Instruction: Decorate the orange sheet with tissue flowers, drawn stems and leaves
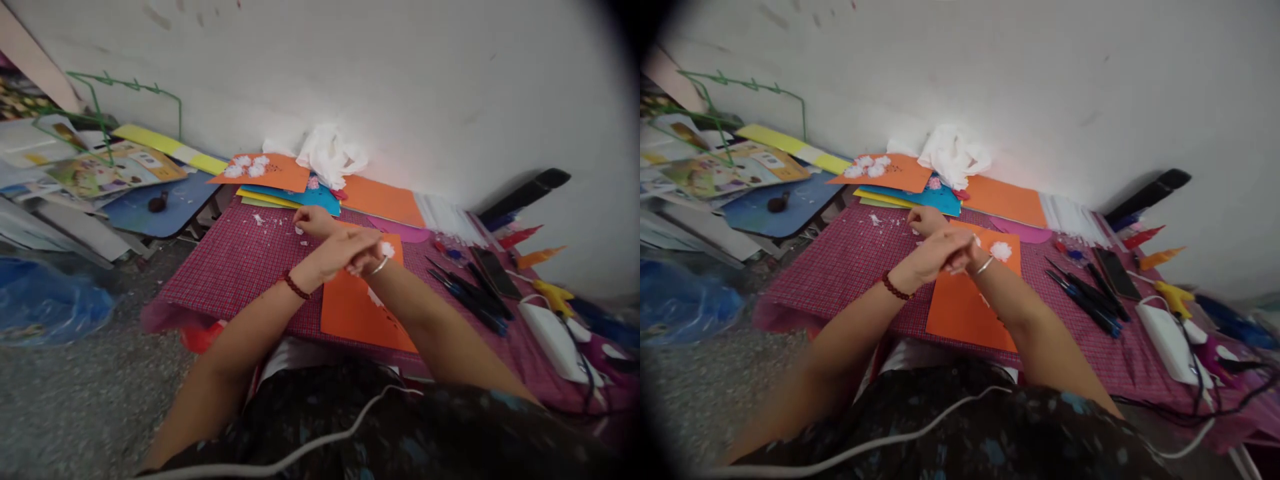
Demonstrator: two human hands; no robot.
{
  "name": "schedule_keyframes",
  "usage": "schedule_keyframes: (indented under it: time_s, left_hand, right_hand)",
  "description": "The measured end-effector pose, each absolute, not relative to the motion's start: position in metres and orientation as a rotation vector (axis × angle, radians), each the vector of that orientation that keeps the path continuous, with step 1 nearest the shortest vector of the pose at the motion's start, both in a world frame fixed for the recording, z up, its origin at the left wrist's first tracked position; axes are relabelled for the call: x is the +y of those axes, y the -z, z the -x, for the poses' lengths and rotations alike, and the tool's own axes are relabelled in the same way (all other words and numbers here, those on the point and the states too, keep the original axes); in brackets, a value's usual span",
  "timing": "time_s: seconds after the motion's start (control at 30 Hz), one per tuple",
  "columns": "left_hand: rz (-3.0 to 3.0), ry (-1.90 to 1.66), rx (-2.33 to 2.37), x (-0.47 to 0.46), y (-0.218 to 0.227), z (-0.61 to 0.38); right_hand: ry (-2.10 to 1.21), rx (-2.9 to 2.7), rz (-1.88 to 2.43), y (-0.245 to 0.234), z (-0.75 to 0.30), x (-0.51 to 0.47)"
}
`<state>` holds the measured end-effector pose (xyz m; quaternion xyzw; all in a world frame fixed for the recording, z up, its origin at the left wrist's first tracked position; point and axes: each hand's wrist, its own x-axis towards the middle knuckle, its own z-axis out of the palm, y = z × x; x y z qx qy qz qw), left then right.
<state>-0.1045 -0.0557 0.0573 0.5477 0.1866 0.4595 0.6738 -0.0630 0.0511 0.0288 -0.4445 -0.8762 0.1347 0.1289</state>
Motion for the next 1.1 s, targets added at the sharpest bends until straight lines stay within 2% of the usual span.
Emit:
schedule_keyframes:
  time_s: [0.2,0.4,0.5,0.63,0.73,0.87,1.1]
  left_hand:
    - [-1.545,-0.755,0.352,-0.074,-0.058,0.093]
    - [-1.481,-0.791,0.377,-0.073,-0.059,0.095]
    - [-1.433,-0.842,0.309,-0.071,-0.059,0.097]
    - [-1.349,-0.914,0.291,-0.068,-0.059,0.101]
    - [-1.26,-0.939,0.316,-0.066,-0.06,0.105]
    - [-1.174,-0.95,0.403,-0.061,-0.06,0.11]
    - [-1.07,-1.167,0.561,-0.048,-0.054,0.115]
  right_hand:
    - [-0.714,-2.639,1.104,-0.028,0.058,0.048]
    - [-0.881,-2.613,1.009,-0.021,0.063,0.051]
    - [-0.921,-2.496,0.978,-0.022,0.088,0.066]
    - [-1.142,-2.385,0.826,-0.024,0.133,0.086]
    - [-0.962,-2.554,0.716,-0.029,0.149,0.091]
    - [-0.607,-2.484,0.916,-0.037,0.138,0.091]
    - [-0.655,-2.431,0.988,-0.05,0.034,0.077]
